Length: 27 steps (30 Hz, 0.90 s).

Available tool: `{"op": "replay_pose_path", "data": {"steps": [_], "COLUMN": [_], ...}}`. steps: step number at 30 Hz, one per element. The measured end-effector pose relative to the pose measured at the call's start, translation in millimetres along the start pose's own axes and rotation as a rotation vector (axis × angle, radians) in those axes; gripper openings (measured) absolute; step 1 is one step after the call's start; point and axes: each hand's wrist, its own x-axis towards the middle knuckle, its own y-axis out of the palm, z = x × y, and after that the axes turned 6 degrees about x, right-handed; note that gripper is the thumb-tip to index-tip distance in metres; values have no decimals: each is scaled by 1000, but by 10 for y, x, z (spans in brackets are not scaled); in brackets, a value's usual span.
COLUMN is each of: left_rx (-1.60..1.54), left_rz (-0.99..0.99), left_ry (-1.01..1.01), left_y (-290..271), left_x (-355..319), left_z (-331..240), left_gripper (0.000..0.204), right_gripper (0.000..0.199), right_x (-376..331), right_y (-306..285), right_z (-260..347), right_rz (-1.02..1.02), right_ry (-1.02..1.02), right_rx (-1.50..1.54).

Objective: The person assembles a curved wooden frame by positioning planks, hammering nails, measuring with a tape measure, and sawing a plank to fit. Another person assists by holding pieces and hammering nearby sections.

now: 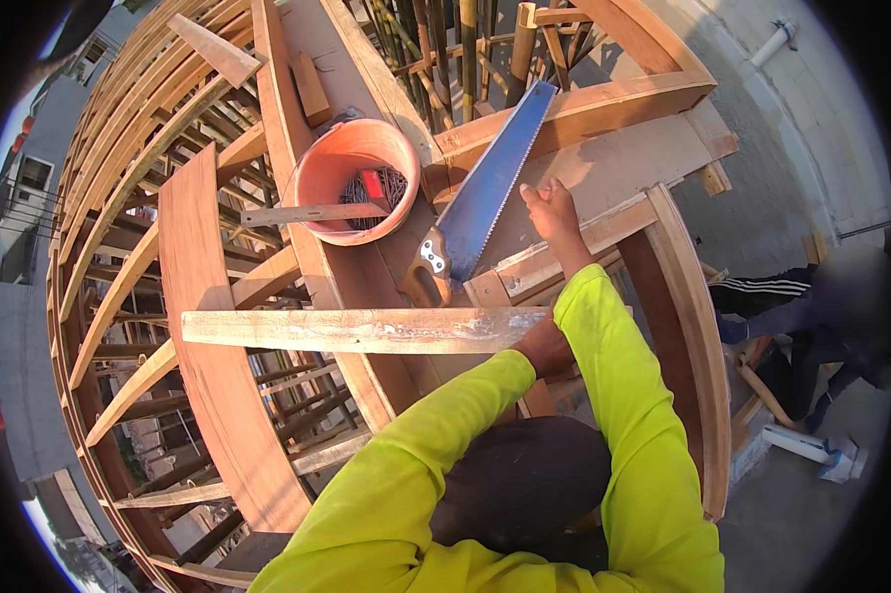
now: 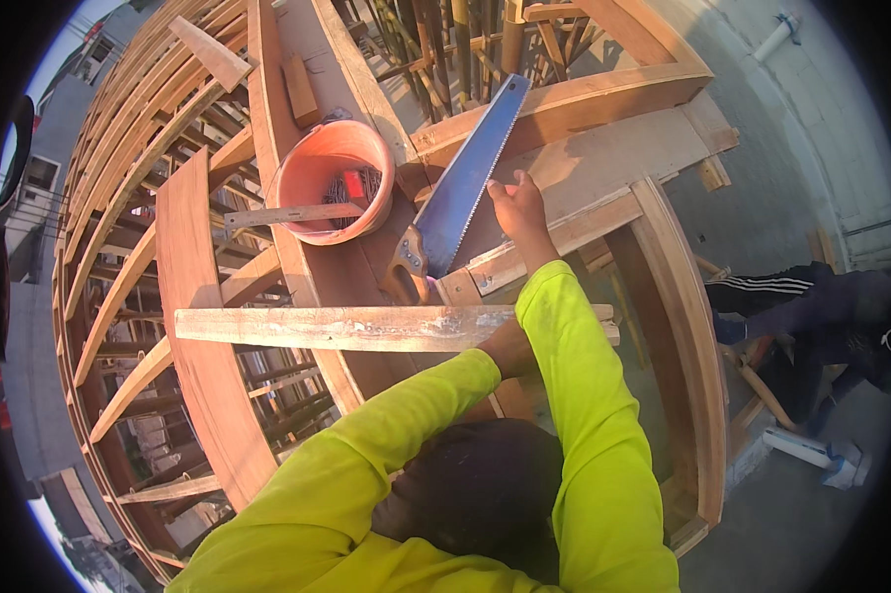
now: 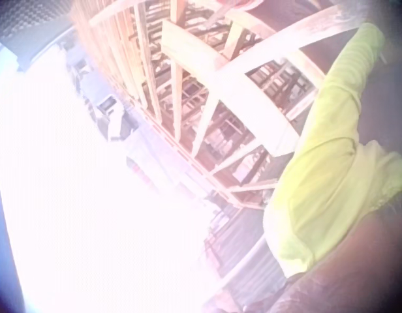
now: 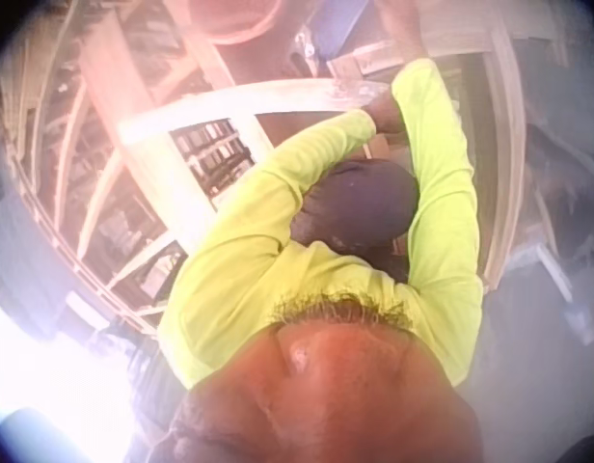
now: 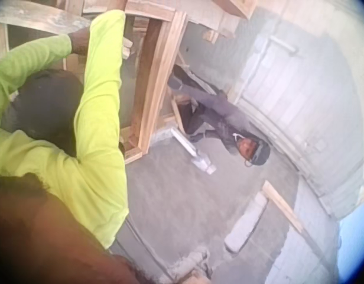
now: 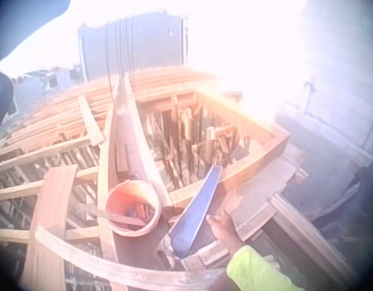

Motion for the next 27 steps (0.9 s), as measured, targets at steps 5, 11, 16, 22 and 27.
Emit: {"op": "replay_pose_path", "data": {"steps": [5,11,16,22,27], "left_rx": [-345,-515,-643,93,220], "left_rz": [98,-16,-77,-144,-144], "left_ry": [-88,-126,-232,28,10], "left_y": [46,-72,-95,-91,-242], "left_x": [-103,-57,-32,-5,2], "left_z": [5,12,-2,50,23], "left_gripper": [46,48,51,50,37], "right_gripper": [60,14,24,22,41], "right_x": [418,371,264,674,1155], "right_y": [522,778,730,4,-710], "right_z": [-379,-524,11,1220,1392], "right_rz": [-164,-59,-42,-177,-288], "right_ry": [228,127,-168,-507,-283], "right_rx": [267,555,831,803,544]}}
